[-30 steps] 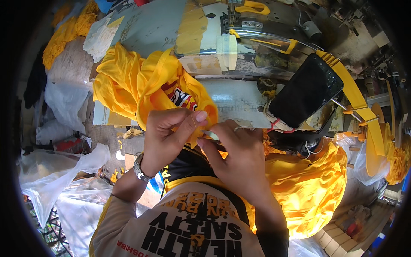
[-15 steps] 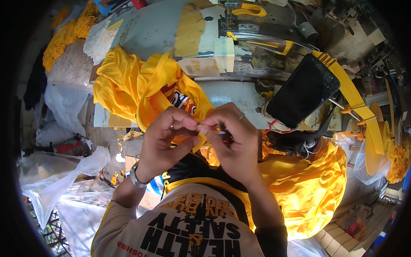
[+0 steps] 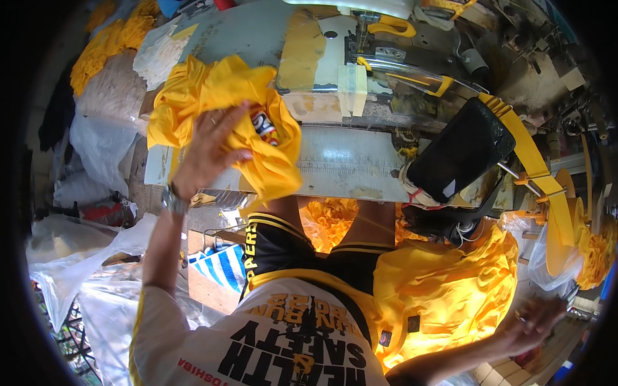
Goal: The person prepares yellow t-shirts for sewing by trimming excess fabric and thread with a small blade, then positions the garment under an industrial sewing machine foot.
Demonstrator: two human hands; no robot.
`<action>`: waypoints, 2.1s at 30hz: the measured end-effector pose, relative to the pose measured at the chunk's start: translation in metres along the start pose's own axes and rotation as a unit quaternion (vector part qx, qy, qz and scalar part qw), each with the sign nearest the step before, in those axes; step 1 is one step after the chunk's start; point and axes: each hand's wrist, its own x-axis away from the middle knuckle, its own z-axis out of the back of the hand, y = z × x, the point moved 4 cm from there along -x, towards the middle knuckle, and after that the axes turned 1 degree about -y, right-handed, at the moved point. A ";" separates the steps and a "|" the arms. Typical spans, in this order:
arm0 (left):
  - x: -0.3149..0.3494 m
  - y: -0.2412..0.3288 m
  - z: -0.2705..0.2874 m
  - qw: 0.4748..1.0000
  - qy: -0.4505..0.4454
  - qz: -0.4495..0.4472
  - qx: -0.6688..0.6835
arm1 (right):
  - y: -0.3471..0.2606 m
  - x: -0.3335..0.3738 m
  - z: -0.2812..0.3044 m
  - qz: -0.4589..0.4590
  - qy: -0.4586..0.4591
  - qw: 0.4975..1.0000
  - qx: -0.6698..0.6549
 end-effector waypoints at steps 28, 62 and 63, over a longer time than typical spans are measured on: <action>0.048 0.001 0.051 0.916 0.313 0.152 0.198 | 0.073 -0.001 0.022 -0.106 0.085 0.971 0.195; 0.065 0.122 -0.003 0.920 0.208 0.128 0.306 | 0.173 0.043 -0.096 -0.218 -0.140 0.951 0.167; 0.067 0.122 -0.002 0.920 0.225 0.132 0.293 | 0.174 0.042 -0.097 -0.223 -0.134 0.951 0.166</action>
